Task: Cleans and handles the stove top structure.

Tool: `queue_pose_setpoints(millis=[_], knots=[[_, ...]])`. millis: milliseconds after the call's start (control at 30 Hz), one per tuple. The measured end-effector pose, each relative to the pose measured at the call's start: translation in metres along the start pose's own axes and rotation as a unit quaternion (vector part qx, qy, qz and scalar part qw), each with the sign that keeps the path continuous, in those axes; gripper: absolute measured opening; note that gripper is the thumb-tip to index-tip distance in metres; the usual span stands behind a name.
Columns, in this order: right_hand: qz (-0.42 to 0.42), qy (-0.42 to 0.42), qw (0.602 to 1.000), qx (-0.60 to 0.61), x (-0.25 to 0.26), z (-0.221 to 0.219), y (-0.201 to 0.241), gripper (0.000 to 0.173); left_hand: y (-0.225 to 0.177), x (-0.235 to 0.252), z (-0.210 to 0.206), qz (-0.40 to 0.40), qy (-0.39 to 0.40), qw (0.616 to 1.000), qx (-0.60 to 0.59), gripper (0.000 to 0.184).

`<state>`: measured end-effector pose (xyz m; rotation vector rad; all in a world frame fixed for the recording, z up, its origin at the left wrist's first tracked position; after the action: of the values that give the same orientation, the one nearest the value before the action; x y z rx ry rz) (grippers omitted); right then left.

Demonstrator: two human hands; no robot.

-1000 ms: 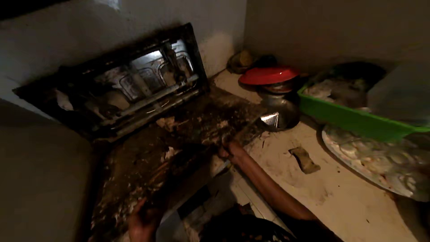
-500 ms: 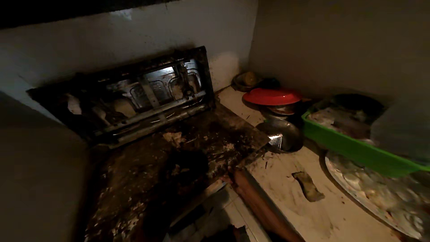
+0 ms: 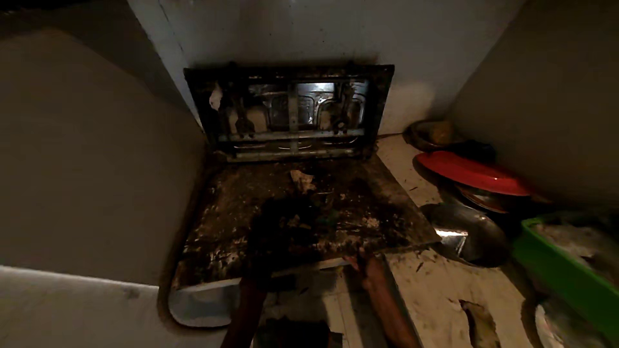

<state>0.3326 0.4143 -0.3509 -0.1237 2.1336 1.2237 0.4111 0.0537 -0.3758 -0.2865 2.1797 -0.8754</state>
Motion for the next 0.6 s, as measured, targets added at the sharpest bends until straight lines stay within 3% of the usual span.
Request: queue_pose_setpoints(millis=[200, 367, 433, 533, 600], knots=[[-0.024, 0.0, 1.0, 0.014, 0.003, 0.021, -0.02, 0.033, -0.011, -0.028, 0.009, -0.02, 0.015, 0.98, 0.195, 0.051], [-0.025, 0.023, 0.999, 0.01, 0.0, 0.032, -0.029, 0.034, 0.002, -0.026, 0.022, 0.002, 0.031, 0.991, 0.129, 0.05], [-0.017, 0.039, 0.999, 0.009, -0.002, 0.039, -0.033, 0.035, 0.01, -0.025, 0.023, 0.015, 0.003, 0.997, 0.08, 0.043], [-0.017, 0.036, 0.999, -0.012, -0.003, 0.048, -0.038, 0.031, 0.02, -0.027, 0.038, 0.019, -0.007, 0.991, 0.13, 0.045], [-0.027, 0.033, 0.999, -0.032, -0.003, 0.054, -0.041, 0.033, 0.034, -0.018, 0.046, 0.035, -0.004, 0.996, 0.077, 0.045]])
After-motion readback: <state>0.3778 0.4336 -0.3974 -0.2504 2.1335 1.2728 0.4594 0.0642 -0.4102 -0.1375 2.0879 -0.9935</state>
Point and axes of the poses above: each hand's wrist, its own x-axis towards the middle knuckle, its own z-axis out of the back of the hand, y = z × x, the point moved 5 cm from there along x, towards the middle knuckle, and after that the axes turned 2 degrees about y, right-handed, at the moved point
